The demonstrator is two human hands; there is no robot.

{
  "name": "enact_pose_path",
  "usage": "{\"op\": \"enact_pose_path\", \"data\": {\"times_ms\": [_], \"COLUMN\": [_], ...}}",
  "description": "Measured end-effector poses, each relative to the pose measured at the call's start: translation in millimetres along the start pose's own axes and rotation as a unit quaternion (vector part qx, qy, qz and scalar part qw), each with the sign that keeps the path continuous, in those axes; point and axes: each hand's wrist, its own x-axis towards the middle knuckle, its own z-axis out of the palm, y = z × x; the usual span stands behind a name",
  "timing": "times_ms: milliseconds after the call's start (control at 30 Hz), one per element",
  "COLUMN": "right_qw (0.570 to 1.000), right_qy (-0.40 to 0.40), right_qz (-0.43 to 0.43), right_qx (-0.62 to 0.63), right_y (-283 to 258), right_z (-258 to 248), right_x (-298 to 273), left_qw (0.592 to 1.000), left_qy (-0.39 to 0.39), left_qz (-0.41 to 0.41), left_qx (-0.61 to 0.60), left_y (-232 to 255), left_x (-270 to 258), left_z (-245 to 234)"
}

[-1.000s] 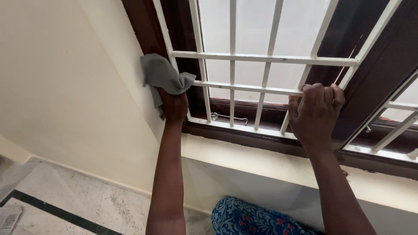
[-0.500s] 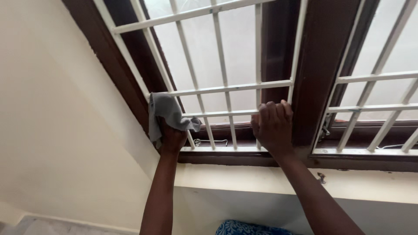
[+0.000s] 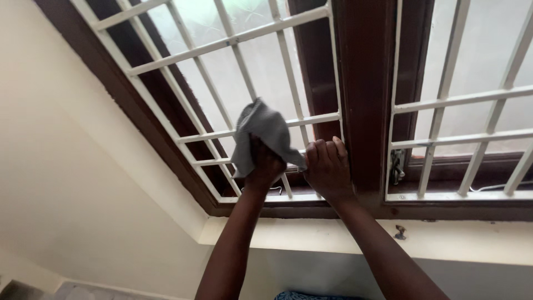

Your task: The person cleans the frame and the metal bars of a window by hand with a cloth.

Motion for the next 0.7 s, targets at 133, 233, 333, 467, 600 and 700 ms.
{"op": "enact_pose_path", "data": {"times_ms": [133,233,333,467,600,700], "right_qw": [0.999,0.997,0.997,0.995,0.980,0.979], "right_qy": [0.013,-0.009,-0.054,-0.068,-0.183,-0.180], "right_qz": [0.000,-0.003,-0.012,-0.017,-0.039,-0.033], "right_qx": [0.047,0.074,0.057,0.075,0.060,0.086], "right_y": [3,4,7,11,18,15], "right_z": [-2,-9,-23,-43,-56,-59], "right_x": [-1,0,3,9,15,16], "left_qw": [0.994,0.996,0.998,0.993,0.976,0.959], "left_qy": [0.087,0.028,0.062,0.103,0.167,0.199], "left_qz": [0.067,0.066,0.026,-0.008,-0.122,-0.195], "left_qx": [0.005,0.061,0.001,-0.057,-0.067,-0.054], "left_y": [30,32,36,43,28,-3], "left_x": [24,32,33,31,17,8], "left_z": [7,0,-8,-12,-28,-44]}}
